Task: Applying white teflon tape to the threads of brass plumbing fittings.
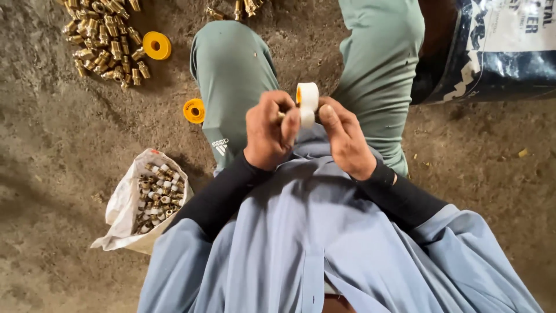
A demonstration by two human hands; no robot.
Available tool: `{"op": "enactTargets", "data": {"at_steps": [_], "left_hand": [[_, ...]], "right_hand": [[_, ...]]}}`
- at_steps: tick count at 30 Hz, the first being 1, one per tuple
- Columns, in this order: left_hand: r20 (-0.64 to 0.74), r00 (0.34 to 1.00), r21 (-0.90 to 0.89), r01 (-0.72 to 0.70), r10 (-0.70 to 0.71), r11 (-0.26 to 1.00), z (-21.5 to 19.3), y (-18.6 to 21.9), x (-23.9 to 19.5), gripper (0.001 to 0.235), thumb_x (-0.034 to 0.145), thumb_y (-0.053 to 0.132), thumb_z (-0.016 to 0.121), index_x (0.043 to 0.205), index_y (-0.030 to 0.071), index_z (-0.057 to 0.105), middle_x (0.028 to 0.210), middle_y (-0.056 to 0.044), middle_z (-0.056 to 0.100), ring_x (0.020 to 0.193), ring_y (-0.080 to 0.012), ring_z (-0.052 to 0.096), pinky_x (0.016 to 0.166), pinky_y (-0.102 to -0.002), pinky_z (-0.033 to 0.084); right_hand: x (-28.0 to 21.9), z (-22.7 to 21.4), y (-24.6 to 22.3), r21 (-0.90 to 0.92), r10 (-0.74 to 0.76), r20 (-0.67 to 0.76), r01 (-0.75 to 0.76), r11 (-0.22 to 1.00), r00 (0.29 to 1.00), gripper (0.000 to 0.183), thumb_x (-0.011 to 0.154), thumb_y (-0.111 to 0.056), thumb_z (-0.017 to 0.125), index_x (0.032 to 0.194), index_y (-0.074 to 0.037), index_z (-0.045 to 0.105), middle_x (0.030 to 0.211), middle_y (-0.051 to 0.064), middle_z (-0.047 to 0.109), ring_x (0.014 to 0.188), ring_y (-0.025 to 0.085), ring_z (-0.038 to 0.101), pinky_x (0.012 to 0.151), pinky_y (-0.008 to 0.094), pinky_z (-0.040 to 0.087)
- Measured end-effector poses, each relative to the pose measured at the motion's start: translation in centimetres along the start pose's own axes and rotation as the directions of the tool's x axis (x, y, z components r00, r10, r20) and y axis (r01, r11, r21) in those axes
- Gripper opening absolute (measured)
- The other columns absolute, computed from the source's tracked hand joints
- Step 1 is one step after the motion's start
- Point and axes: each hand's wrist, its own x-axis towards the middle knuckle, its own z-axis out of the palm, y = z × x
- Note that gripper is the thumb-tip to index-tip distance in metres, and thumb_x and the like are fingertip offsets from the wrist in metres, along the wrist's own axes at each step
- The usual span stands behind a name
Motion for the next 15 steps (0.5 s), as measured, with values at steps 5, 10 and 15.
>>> {"op": "enactTargets", "data": {"at_steps": [5,10,15], "left_hand": [[-0.18,0.973,-0.06,0.135,-0.144,0.989,0.1,-0.2,1.2,0.014,0.108,0.012,0.06,0.109,0.003,0.051,0.085,-0.01,0.059,0.062,-0.0224,0.059,0.061,-0.034,0.049],[-0.239,0.97,0.158,0.071,-0.031,0.985,0.0,-0.9,1.8,0.018,0.107,0.013,0.064,0.111,0.003,0.05,0.087,-0.012,0.057,0.067,-0.0262,0.058,0.064,-0.037,0.048],[-0.074,0.996,0.126,-0.04,0.049,0.991,0.8,-0.6,0.5,0.018,0.103,0.012,0.066,0.108,0.004,0.051,0.09,-0.012,0.059,0.067,-0.0274,0.061,0.064,-0.037,0.05]], "right_hand": [[-0.8,1.0,-0.3,-0.194,0.028,0.043,-0.019,0.981,0.999,0.026,0.109,-0.017,0.053,0.122,0.004,0.063,0.105,0.003,0.065,0.1,0.011,0.058,0.091,0.025,0.048],[-0.3,2.0,-8.1,-0.376,-0.231,0.054,0.234,0.897,0.972,0.018,0.104,-0.013,0.057,0.106,0.003,0.067,0.122,0.015,0.059,0.113,0.018,0.058,0.098,0.028,0.048],[2.8,-0.3,-1.8,-0.026,-0.161,-0.061,0.16,0.987,0.985,0.038,0.117,-0.021,0.04,0.124,0.004,0.067,0.13,0.009,0.069,0.117,0.014,0.064,0.108,0.027,0.049]]}}
